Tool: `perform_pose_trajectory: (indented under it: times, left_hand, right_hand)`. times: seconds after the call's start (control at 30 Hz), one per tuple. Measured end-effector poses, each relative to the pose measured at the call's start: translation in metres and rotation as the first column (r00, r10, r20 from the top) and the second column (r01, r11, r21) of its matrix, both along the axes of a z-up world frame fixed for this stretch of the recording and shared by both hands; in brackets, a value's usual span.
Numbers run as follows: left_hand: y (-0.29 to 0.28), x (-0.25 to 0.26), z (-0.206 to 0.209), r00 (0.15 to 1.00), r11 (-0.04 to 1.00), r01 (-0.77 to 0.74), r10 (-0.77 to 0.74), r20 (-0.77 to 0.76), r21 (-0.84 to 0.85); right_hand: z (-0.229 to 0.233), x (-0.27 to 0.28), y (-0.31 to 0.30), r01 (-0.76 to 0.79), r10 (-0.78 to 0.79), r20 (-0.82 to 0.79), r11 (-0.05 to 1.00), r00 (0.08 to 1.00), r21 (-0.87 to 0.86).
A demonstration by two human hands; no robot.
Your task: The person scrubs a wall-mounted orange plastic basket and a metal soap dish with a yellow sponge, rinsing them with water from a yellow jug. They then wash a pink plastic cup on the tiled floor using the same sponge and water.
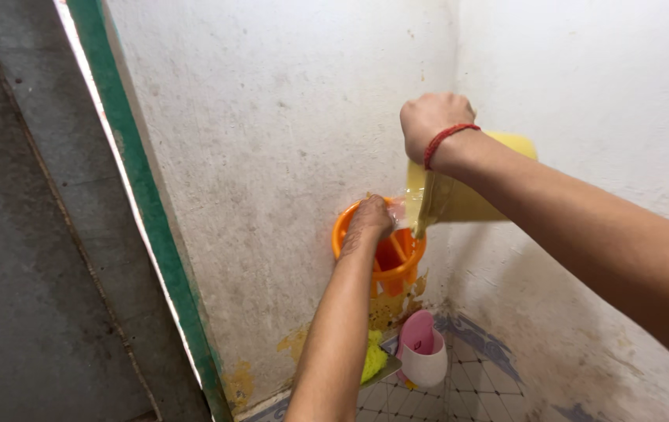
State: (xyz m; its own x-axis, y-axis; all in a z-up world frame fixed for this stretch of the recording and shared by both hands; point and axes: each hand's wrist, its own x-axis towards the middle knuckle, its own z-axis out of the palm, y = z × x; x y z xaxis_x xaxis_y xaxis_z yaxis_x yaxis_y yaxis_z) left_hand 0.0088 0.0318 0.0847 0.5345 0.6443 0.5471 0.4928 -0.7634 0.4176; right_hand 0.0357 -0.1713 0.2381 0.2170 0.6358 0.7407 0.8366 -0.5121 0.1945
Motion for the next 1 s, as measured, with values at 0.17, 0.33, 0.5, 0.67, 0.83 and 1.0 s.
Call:
perform_pose_trajectory:
  times: [0.17,0.33,0.5,0.67,0.83,1.0]
  left_hand:
    - [0.009,0.005,0.013,0.997,0.995,-0.034,0.041,-0.069,0.099]
    - [-0.024,-0.022,0.030,0.988,0.991,0.024,-0.044,-0.150,-0.131]
    - [-0.058,-0.048,0.045,0.969,0.995,-0.013,-0.012,-0.246,-0.099]
    - [-0.053,-0.062,0.041,0.975,0.987,-0.031,-0.005,-0.224,-0.157]
    - [-0.032,-0.052,0.027,0.966,0.996,-0.054,0.033,-0.258,-0.075]
    - [-0.032,-0.039,0.018,0.957,0.998,0.000,-0.017,-0.290,-0.057]
  right_hand:
    - [0.023,0.050,-0.008,0.017,-0.001,-0.136,0.993,0.991,0.113]
    - [0.026,0.118,-0.045,-0.106,0.192,-0.555,0.977,0.809,0.183]
    - [0.020,0.127,-0.064,-0.136,0.193,-0.507,0.980,0.840,0.147]
    - [0.020,0.083,-0.057,-0.014,0.022,-0.192,0.999,0.981,0.045]
    - [0.003,0.006,-0.003,-0.010,0.010,0.109,1.000,0.994,0.000]
    - [-0.029,-0.044,0.035,-0.055,0.031,0.396,0.997,0.918,0.048]
